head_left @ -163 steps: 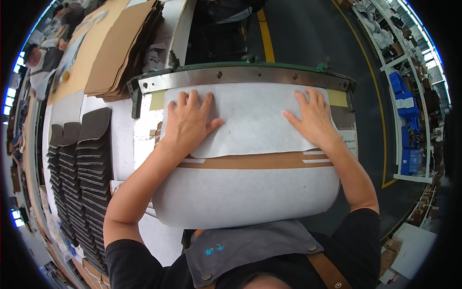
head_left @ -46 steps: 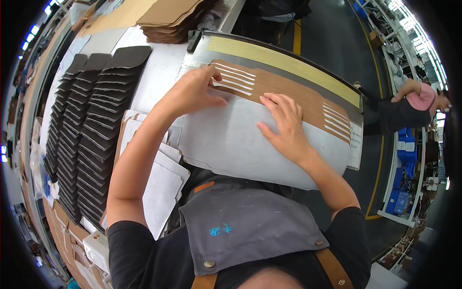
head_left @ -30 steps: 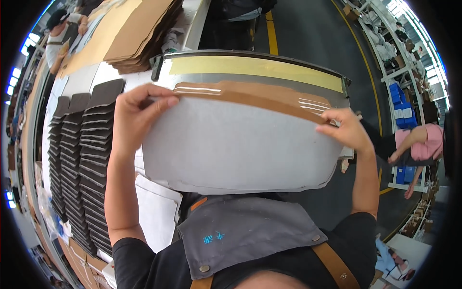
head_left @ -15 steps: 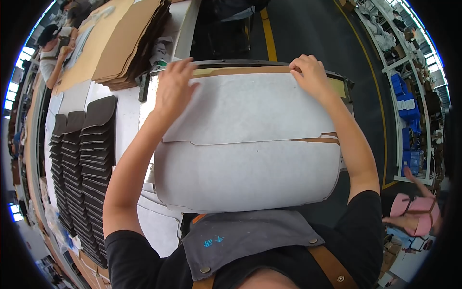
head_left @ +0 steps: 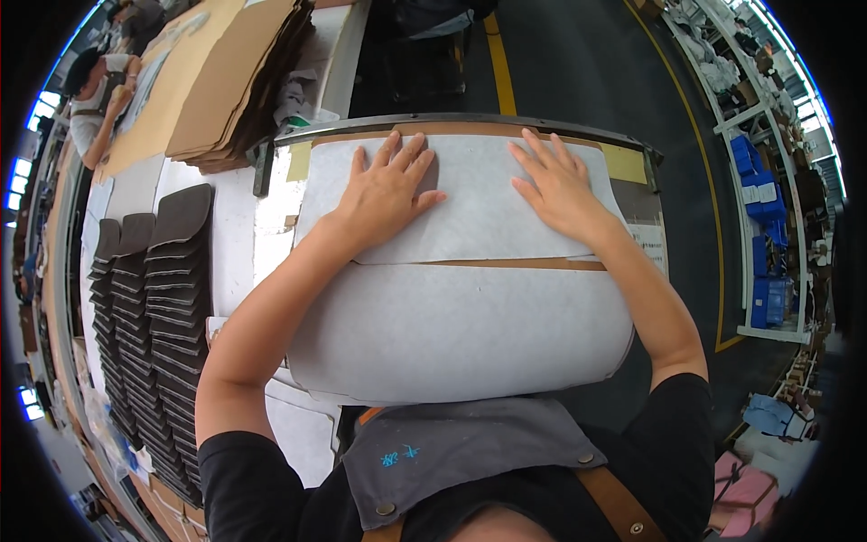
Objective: Manually aligning and stacking semi-circular leather components with adhesive strips onto a larger base sheet.
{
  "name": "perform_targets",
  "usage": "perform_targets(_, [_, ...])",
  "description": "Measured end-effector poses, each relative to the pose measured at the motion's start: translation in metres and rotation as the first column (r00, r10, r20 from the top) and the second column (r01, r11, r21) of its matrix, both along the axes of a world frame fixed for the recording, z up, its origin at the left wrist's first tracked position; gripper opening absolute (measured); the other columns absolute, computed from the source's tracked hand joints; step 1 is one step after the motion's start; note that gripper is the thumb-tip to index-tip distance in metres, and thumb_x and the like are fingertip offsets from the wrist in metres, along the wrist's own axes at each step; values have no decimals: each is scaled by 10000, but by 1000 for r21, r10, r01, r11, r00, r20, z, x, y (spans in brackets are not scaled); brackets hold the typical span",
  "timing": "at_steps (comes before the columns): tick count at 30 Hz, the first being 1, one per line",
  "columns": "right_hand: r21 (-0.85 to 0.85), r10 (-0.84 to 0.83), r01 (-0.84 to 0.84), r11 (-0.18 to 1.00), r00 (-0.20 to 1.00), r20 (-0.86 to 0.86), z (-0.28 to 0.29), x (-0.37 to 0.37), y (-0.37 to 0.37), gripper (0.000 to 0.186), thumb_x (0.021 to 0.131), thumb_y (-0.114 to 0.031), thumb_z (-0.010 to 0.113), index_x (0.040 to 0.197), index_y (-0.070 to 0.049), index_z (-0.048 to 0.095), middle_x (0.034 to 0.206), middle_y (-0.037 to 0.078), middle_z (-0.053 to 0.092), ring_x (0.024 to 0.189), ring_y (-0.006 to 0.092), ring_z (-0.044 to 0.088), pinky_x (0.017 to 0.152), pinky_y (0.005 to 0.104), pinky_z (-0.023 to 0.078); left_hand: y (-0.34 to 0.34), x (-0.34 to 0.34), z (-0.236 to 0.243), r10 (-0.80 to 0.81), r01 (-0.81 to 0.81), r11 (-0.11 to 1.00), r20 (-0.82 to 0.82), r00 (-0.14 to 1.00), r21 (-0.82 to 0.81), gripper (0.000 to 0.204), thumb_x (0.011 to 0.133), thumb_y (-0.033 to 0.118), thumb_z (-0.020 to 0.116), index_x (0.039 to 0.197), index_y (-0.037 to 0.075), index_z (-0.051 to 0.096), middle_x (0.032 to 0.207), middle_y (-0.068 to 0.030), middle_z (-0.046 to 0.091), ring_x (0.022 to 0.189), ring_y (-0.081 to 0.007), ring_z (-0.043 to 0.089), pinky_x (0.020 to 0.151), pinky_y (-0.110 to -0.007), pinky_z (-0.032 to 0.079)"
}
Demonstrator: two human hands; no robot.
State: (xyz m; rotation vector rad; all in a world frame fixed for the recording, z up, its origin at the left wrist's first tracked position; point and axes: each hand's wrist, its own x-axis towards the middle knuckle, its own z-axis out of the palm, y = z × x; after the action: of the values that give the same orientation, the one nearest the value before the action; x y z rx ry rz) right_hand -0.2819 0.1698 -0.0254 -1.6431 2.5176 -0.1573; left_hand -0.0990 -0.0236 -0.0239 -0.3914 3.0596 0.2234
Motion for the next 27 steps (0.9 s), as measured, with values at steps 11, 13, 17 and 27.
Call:
perform_targets(11, [4,-84,84,996,996,-18,4,3,3,487,953,-359,476,1384,-136,431,1518,122,248,1386,436,170,1076,612,169,4,-5,-5,33,-35,999,-54,998,-33,607,937,512,436,1390,110,405,1498,-127,284,1403,-334,205,1080,-605,214])
perform_targets(13, [-23,-52,52,998,999,9,0,2,6,487,948,-360,485,1381,-141,439,1514,117,255,1379,449,172,1067,628,169,5,-6,-5,23,-24,999,-63,998,-22,607,935,510,443,1387,107,407,1497,-131,283,1401,-347,205,1070,-623,217])
perform_targets(17, [-19,-85,84,996,996,-32,0,6,2,487,945,-362,490,1382,-152,440,1513,99,258,1367,470,176,1058,648,164,3,-4,-5,41,-42,999,-53,998,-33,607,925,515,463,1384,120,416,1496,-130,283,1392,-384,208,1041,-666,212])
perform_targets(27, [-29,-143,142,989,989,-23,-1,9,5,508,921,-413,517,1391,-237,435,1481,242,234,1348,514,174,1061,635,156,-2,10,-4,205,-206,979,-63,977,-4,606,892,558,495,1367,182,458,1460,-237,288,1338,-523,213,998,-704,217])
